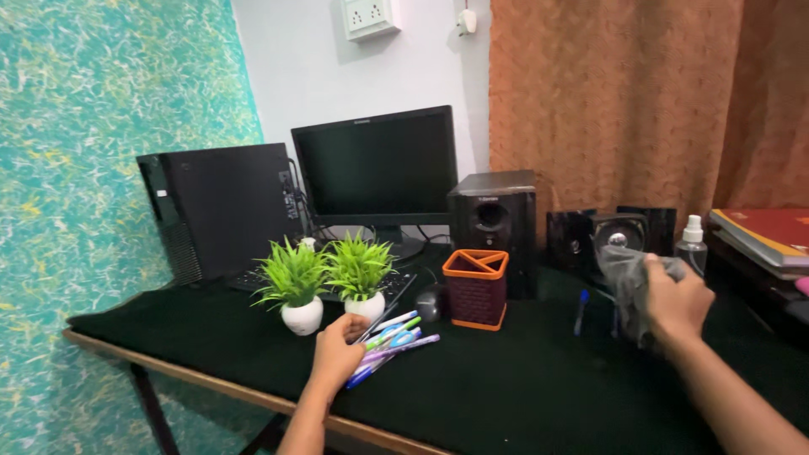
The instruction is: The person wipes a desk surface and various items using a grey cloth and a pink towel. They handle pens, a pen holder, and a speaker, moving them aside to clean underneath before placing them back.
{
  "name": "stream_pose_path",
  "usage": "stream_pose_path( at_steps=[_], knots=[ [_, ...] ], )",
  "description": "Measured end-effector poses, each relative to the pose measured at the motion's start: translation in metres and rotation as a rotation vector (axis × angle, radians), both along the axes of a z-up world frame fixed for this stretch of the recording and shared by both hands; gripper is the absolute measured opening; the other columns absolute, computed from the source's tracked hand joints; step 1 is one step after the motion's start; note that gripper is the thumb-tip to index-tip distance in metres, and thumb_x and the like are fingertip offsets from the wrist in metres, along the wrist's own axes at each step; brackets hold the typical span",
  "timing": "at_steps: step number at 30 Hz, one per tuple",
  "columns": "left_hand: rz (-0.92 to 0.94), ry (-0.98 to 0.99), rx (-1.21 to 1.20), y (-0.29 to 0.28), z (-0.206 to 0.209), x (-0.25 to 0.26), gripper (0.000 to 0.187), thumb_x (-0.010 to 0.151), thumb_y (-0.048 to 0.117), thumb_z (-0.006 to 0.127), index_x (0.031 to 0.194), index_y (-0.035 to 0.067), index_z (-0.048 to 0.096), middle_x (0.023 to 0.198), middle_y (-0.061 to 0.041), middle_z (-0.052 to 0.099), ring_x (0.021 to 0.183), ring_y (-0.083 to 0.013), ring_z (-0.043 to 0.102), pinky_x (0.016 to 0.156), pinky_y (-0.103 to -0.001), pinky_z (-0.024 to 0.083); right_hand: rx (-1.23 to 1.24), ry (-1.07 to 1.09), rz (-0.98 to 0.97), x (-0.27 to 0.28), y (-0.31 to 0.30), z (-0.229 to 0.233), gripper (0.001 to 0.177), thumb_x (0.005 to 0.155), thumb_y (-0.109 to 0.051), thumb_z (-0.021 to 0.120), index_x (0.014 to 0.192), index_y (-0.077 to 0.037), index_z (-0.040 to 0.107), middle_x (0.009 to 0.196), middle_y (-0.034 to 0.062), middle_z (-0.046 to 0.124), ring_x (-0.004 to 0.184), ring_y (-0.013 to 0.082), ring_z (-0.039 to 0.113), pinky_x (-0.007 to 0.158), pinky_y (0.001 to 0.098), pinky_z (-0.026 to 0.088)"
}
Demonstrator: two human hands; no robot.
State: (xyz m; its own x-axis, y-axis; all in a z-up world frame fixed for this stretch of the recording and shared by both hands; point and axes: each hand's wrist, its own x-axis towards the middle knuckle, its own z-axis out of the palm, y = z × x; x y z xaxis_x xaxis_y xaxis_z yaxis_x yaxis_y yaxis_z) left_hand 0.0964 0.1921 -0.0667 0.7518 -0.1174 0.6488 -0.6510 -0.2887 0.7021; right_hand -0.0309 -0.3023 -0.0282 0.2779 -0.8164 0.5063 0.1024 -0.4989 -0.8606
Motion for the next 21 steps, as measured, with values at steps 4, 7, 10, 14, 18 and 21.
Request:
stream_pose_path(
  at_steps=[4,7,10,14,18,21],
  knots=[
    [0.345,-0.026,0.259,-0.026,0.03,-0.045,0.027,0.077,0.004,0.073,0.104,0.01,0.076,0.102,-0.016,0.075,0.097,-0.0362,0.071,0.084,-0.044,0.056,0.224,-0.024,-0.17,0.014,-0.053,-0.009,0.056,0.097,-0.046,0.075,0.117,0.006,0.073,0.114,0.0318,0.069,0.109,0.043,0.066,0.096,0.0463,0.048],
    [0.269,-0.269,0.192,-0.074,0.054,-0.07,0.018,0.078,0.004,0.069,0.094,0.008,0.075,0.096,-0.015,0.076,0.094,-0.0364,0.071,0.081,-0.046,0.056,0.5,-0.056,-0.165,0.02,-0.071,-0.01,0.063,0.082,-0.044,0.08,0.117,0.007,0.07,0.124,0.0276,0.067,0.114,0.0377,0.065,0.098,0.044,0.048],
    [0.097,-0.416,0.179,-0.144,0.066,-0.086,0.013,0.08,0.004,0.066,0.09,0.007,0.074,0.09,-0.015,0.074,0.09,-0.0353,0.071,0.079,-0.046,0.056,0.561,0.003,-0.111,0.019,-0.064,-0.01,0.066,0.079,-0.045,0.081,0.12,0.006,0.069,0.13,0.0272,0.065,0.117,0.0362,0.064,0.1,0.0445,0.048],
    [-0.104,-0.399,0.287,-0.247,0.061,-0.097,0.006,0.086,0.007,0.065,0.089,0.006,0.07,0.092,-0.016,0.072,0.093,-0.0377,0.069,0.078,-0.049,0.054,0.462,0.084,-0.049,0.011,-0.047,-0.002,0.067,0.08,-0.045,0.081,0.12,0.008,0.07,0.127,0.0294,0.067,0.114,0.0385,0.067,0.097,0.0453,0.05],
    [-0.092,-0.147,0.486,-0.329,0.048,-0.085,0.014,0.087,0.012,0.071,0.099,0.005,0.07,0.103,-0.019,0.071,0.1,-0.0402,0.069,0.084,-0.049,0.056,0.21,0.13,-0.057,0.0,-0.022,0.008,0.053,0.082,-0.043,0.079,0.114,-0.001,0.075,0.113,0.0264,0.072,0.109,0.039,0.068,0.095,0.0437,0.05],
    [-0.025,0.045,0.653,-0.365,0.036,-0.066,0.026,0.082,0.013,0.076,0.106,0.004,0.073,0.114,-0.021,0.07,0.11,-0.0388,0.068,0.091,-0.047,0.057,0.086,0.094,-0.009,-0.008,-0.002,0.016,0.039,0.085,-0.041,0.073,0.106,-0.008,0.077,0.104,0.0217,0.075,0.101,0.0376,0.071,0.09,0.0433,0.052]
  ],
)
